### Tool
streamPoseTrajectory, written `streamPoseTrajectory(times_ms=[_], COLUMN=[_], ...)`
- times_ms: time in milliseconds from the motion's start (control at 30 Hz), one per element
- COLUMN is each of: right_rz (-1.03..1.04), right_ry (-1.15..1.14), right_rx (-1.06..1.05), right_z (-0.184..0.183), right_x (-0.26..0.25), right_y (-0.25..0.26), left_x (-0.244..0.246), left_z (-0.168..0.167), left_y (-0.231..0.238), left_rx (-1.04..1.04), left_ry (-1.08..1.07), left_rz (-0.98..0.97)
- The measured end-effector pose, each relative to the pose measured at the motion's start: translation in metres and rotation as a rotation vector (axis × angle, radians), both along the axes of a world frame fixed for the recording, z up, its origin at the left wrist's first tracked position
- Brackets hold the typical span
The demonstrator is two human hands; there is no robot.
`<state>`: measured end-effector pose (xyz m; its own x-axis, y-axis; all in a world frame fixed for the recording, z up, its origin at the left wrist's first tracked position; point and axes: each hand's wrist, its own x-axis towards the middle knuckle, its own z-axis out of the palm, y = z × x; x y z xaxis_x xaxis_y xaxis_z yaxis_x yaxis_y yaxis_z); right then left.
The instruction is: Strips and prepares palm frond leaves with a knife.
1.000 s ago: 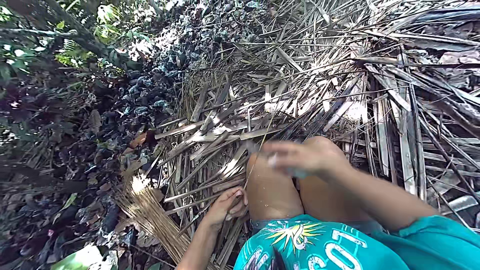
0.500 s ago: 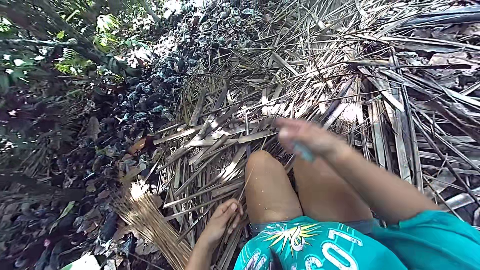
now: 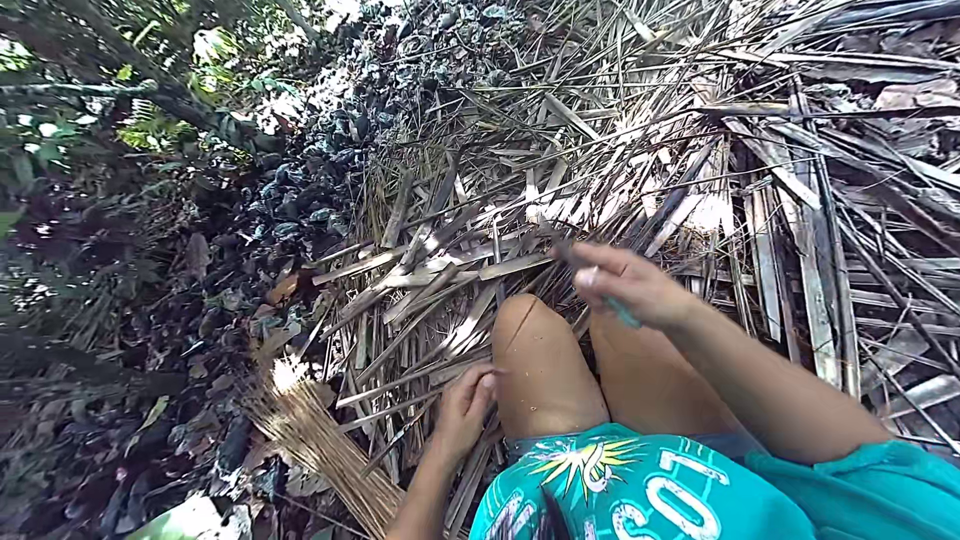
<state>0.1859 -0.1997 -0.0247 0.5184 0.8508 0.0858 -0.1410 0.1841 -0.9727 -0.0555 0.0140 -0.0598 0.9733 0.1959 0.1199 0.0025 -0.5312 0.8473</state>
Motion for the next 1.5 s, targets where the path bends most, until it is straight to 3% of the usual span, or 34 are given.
streamPoseTrajectory(times_ms=[133,233,333,500,567,633,733,800,900,1033,1100,1167,1267,1333,1433,1500], right_rz=[0.193,0.205,0.015,-0.347,-0.398,-0.277,0.183,0.423,0.316,-0.079,-0.156,-0.076,0.335,0.498,0.229,0.021], right_ry=[-0.028,-0.034,-0.072,-0.040,0.021,0.068,0.112,0.134,0.098,0.083,0.095,0.118,0.154,0.176,0.128,0.145], right_rx=[0.022,0.066,0.026,0.253,0.297,0.217,-0.023,-0.059,-0.052,0.266,0.319,0.226,0.004,-0.005,0.063,0.242], right_z=[-0.015,-0.013,-0.001,0.024,0.029,0.022,-0.005,-0.018,-0.007,0.007,0.013,0.010,-0.010,-0.015,0.000,0.003], right_x=[-0.051,-0.056,-0.018,0.079,0.087,0.056,-0.031,-0.066,-0.037,0.052,0.066,0.038,-0.030,-0.045,-0.001,0.046], right_y=[0.006,-0.001,-0.016,-0.037,-0.037,-0.023,0.001,0.015,0.006,-0.019,-0.023,-0.016,0.005,0.012,-0.007,-0.016], left_x=[0.044,0.045,0.029,-0.009,-0.014,-0.011,0.001,0.004,-0.008,-0.038,-0.043,-0.040,-0.032,-0.033,-0.044,-0.051], left_z=[0.028,0.030,0.025,0.014,0.011,0.012,0.021,0.025,0.027,0.014,0.010,0.012,0.019,0.020,0.016,0.011], left_y=[-0.039,-0.046,-0.038,-0.018,-0.017,-0.019,-0.025,-0.027,-0.018,-0.006,-0.008,-0.011,-0.015,-0.012,-0.002,-0.001], left_rx=[-0.048,-0.093,-0.109,-0.105,-0.107,-0.150,-0.328,-0.474,-0.613,-0.655,-0.617,-0.605,-0.712,-0.824,-0.900,-0.853], left_ry=[-0.131,-0.175,-0.146,-0.035,-0.011,0.009,0.051,0.075,0.142,0.199,0.184,0.165,0.180,0.219,0.263,0.268], left_rz=[0.036,0.005,-0.053,-0.055,-0.041,0.000,0.035,0.018,-0.038,-0.049,-0.017,0.004,-0.011,-0.050,-0.102,-0.076])
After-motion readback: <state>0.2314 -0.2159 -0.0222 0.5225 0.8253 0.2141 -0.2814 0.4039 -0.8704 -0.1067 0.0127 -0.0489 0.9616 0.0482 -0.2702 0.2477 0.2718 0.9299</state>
